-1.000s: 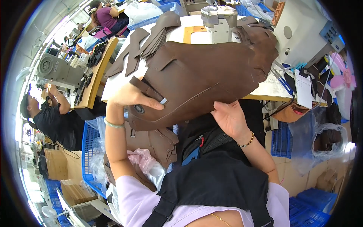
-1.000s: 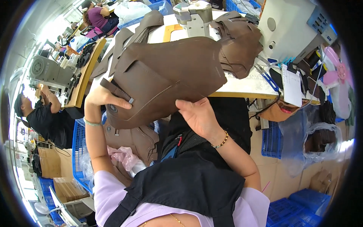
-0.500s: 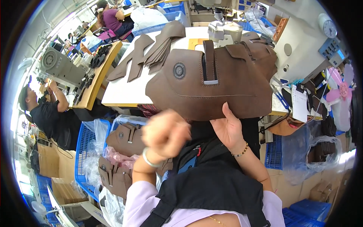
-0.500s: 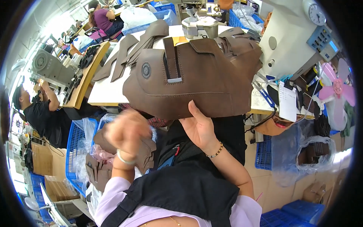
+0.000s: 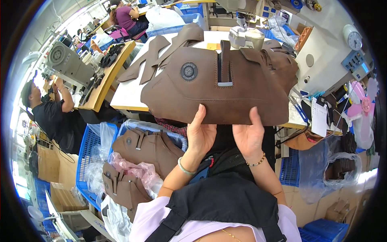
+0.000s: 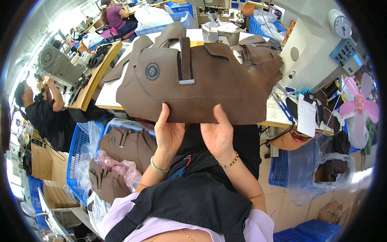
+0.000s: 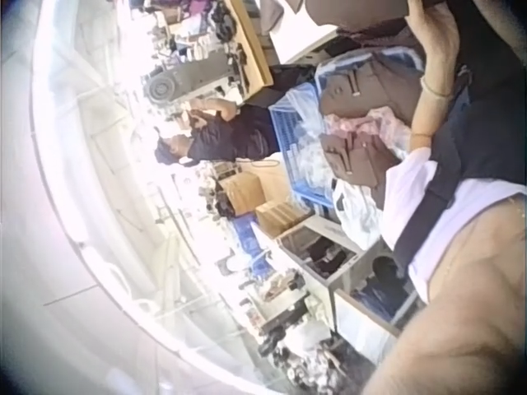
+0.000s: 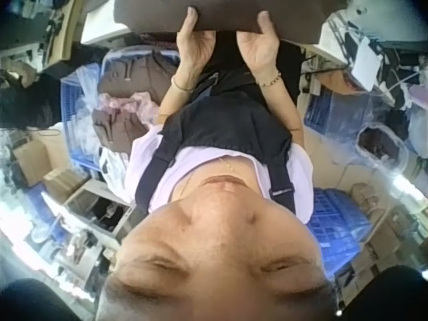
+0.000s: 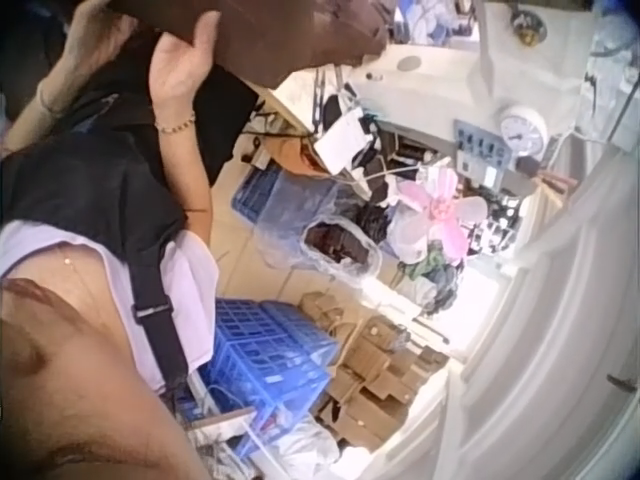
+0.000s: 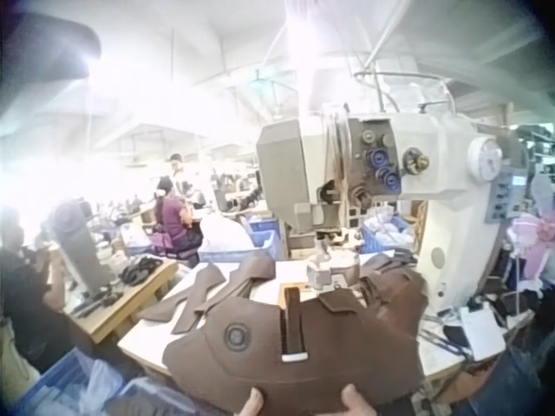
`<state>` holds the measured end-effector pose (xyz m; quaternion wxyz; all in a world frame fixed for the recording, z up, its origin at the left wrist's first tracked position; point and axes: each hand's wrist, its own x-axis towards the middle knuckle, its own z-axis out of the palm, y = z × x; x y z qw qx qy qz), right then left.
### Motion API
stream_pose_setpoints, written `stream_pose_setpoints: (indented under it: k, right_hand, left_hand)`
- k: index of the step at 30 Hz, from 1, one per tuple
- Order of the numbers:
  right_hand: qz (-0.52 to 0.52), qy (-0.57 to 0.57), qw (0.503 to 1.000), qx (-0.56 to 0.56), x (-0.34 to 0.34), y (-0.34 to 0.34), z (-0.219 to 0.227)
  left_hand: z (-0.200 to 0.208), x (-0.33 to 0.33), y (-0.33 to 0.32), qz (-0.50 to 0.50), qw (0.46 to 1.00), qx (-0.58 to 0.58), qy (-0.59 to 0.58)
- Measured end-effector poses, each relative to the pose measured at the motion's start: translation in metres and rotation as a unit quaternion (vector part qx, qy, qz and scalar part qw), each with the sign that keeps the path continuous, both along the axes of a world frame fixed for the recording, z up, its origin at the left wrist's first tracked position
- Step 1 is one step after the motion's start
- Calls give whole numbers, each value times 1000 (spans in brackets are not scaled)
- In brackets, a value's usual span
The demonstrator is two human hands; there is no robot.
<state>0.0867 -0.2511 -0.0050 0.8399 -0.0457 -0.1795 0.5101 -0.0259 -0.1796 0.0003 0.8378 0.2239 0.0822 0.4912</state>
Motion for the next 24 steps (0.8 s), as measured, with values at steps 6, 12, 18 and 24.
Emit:
stream_pose_setpoints:
  k: [6, 12, 18, 24]
  right_hand:
    - [65, 38, 997, -28, 8, 1, 5]
    - [105, 72, 991, -28, 6, 5, -1]
    - [139, 67, 988, -28, -4, 9, 4]
    - [196, 123, 973, 4, -4, 16, -4]
  left_hand:
    - [9, -3, -6, -16, 999, -42, -18]
    - [7, -1, -9, -87, 987, -84, -109]
    - [9, -2, -7, -148, 968, -111, -170]
    - [10, -3, -8, -165, 964, -110, -177]
